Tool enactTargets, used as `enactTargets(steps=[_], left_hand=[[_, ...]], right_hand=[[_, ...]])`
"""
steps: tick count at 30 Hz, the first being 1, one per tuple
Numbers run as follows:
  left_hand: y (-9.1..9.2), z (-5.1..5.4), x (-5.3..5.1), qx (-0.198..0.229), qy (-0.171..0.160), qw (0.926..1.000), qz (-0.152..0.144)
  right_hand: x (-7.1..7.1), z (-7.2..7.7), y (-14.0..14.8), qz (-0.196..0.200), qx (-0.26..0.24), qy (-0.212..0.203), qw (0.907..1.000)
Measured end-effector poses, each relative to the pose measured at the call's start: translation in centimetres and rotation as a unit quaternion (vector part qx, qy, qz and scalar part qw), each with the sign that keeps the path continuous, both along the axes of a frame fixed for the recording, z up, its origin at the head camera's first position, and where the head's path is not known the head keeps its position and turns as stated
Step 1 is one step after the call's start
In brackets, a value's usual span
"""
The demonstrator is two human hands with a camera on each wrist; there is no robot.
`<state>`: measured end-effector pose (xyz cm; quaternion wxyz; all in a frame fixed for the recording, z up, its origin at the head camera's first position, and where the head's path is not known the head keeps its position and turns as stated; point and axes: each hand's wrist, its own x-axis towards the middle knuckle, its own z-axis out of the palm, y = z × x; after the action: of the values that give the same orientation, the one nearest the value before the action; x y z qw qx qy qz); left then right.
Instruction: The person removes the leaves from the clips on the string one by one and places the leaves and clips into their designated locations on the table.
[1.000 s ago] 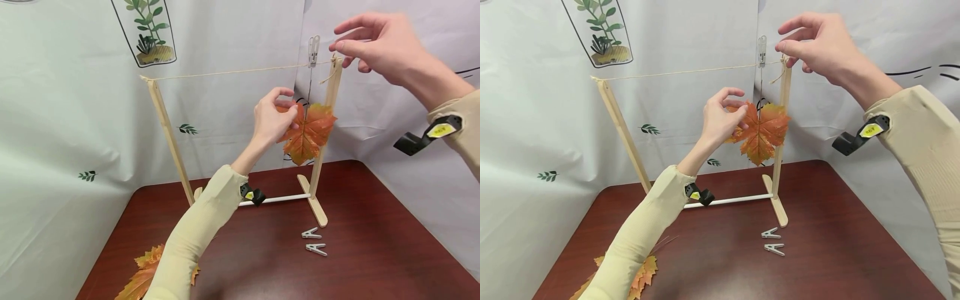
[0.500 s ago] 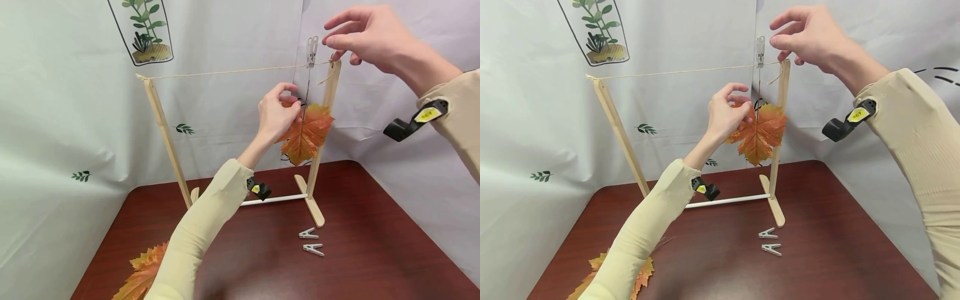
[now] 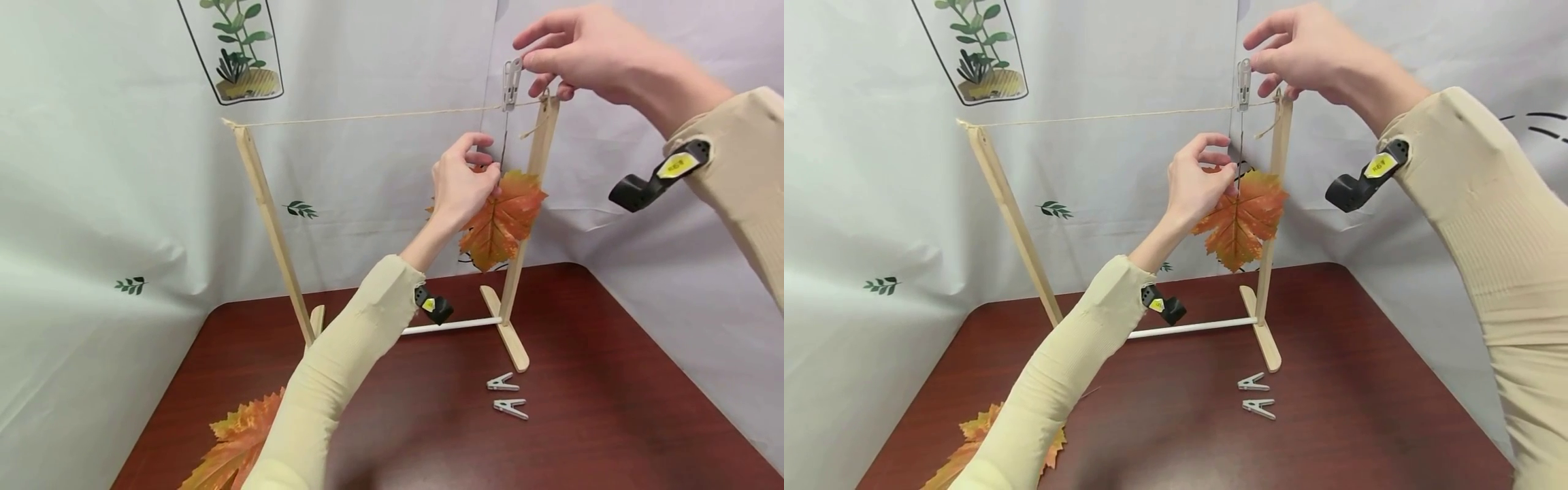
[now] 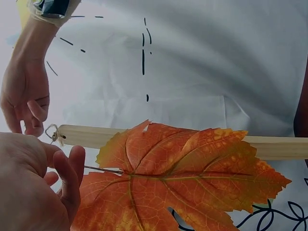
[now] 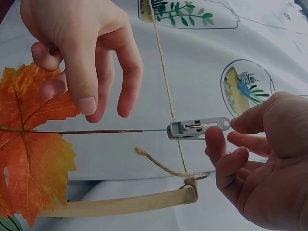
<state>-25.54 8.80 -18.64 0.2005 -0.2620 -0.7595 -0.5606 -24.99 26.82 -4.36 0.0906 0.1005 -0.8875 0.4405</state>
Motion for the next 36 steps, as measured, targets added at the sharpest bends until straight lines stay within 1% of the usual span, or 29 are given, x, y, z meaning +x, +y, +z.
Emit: enactTargets(steps=[2,4,8,11,17,19,23,30,36], left_hand=[[0.1,-0.1,0.0,-0.002,0.001,1.0,0.002],[0.2,-0.1,-0.1,-0.007,0.002,1.0,0.004],[0.4,-0.2,-0.1,-0.014,0.013,0.9997,0.012],[0.6,-0.1,-0.2,-0.01,0.019,0.9997,0.014],[0.7,-0.2,-0.2,-0.018,0.004,0.9996,0.022],[0.8,-0.2,-0.3,-0.019,0.004,0.9996,0.023],[0.9,-0.2,-0.3,-0.011,0.006,0.9997,0.019],[1.5,-0.2,-0.1,0.008,-0.018,0.9998,-0.001],[1.7,-0.1,-0.1,0.005,-0.022,0.9997,0.007]], right_hand=[[-0.1,0.0,-0.1,0.0,0.014,-0.006,0.9999],[-0.3,0.0,-0.2,0.003,0.015,-0.013,0.9998],[-0.6,0.1,-0.3,0.006,0.01,-0.026,0.9996],[-0.9,0.2,-0.3,0.005,0.01,-0.03,0.9995],[-1.2,0.2,-0.5,0.008,0.01,-0.037,0.9993],[-1.3,0.2,-0.6,0.009,0.008,-0.039,0.9992],[-1.5,0.2,-0.7,0.013,-0.002,-0.044,0.999],[-1.5,0.0,-0.3,0.006,-0.003,-0.046,0.9989],[-1.3,-0.2,-0.2,0.014,0.0,-0.034,0.9993]])
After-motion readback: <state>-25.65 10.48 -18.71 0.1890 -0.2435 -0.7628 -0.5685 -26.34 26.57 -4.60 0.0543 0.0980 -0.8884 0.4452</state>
